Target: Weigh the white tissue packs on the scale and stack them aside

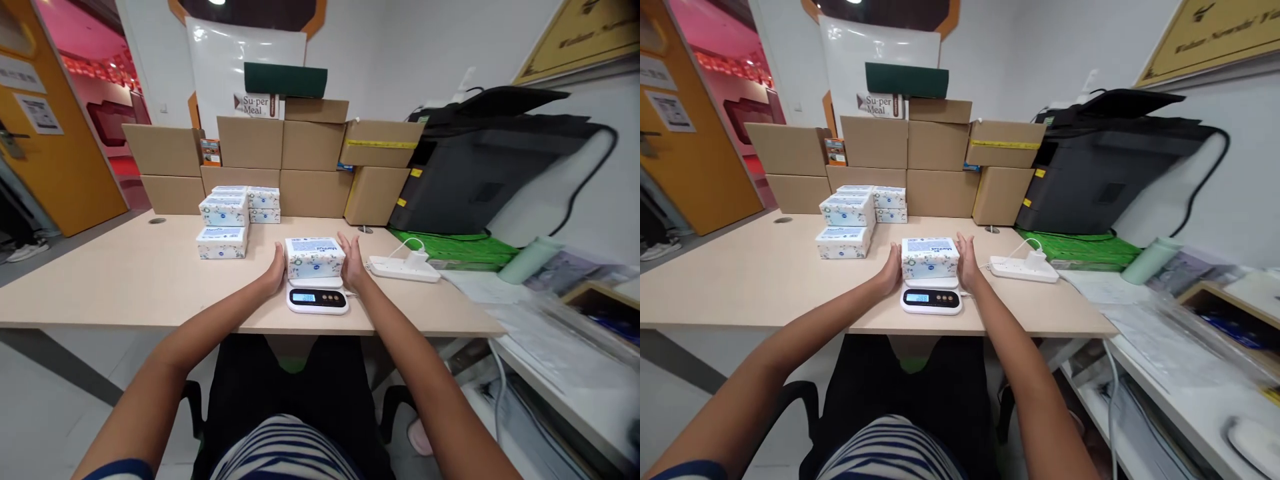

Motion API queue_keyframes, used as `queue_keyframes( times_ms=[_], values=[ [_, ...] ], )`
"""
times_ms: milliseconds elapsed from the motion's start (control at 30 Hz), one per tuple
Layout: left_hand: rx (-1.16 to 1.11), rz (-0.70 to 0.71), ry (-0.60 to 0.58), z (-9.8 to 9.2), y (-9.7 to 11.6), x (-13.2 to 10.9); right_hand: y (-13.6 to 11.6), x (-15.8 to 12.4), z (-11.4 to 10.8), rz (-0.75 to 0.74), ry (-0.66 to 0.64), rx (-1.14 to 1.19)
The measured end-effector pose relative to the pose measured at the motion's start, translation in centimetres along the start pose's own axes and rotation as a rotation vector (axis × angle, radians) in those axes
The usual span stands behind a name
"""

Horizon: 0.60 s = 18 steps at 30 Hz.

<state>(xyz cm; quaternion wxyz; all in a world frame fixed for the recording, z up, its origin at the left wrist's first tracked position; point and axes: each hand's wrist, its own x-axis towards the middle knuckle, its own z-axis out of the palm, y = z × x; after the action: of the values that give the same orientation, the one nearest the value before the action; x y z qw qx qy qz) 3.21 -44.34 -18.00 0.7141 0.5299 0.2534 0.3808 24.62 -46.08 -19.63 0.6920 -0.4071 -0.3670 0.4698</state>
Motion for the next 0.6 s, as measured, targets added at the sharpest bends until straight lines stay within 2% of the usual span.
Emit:
queue_keyframes(
  times_ms=[67, 133, 200, 333, 367, 400, 533, 600],
  values=[
    [-0.044, -0.017, -0.091, 0.4, -0.2, 0.5, -0.1, -0.2, 0.1, 0.068, -0.011, 0.084],
    [-0.066, -0.036, -0.096, 0.4, -0.3, 1.1, -0.3, -0.5, 0.2, 0.091, -0.017, 0.136],
    [-0.084, -0.036, -0.035, 0.1, -0.3, 1.7, -0.3, -0.8, 0.4, 0.100, -0.042, 0.154],
    [-0.078, -0.007, 0.178, -0.8, -0.3, 2.3, 0.1, -1.1, 0.7, 0.106, -0.124, 0.126],
    [-0.076, -0.002, 0.191, -0.9, -0.4, 2.4, 0.3, -1.2, 0.7, 0.097, -0.134, 0.105],
    [-0.077, 0.002, 0.168, -0.8, -0.5, 2.3, 0.4, -1.2, 0.7, 0.086, -0.138, 0.079],
    [-0.108, 0.011, -0.055, -0.4, -0.9, 2.3, 0.9, -1.0, 0.4, 0.021, -0.139, -0.046],
    [-0.111, 0.017, -0.050, -0.4, -0.9, 2.3, 1.1, -0.7, 0.0, -0.064, -0.160, -0.118]
  ],
)
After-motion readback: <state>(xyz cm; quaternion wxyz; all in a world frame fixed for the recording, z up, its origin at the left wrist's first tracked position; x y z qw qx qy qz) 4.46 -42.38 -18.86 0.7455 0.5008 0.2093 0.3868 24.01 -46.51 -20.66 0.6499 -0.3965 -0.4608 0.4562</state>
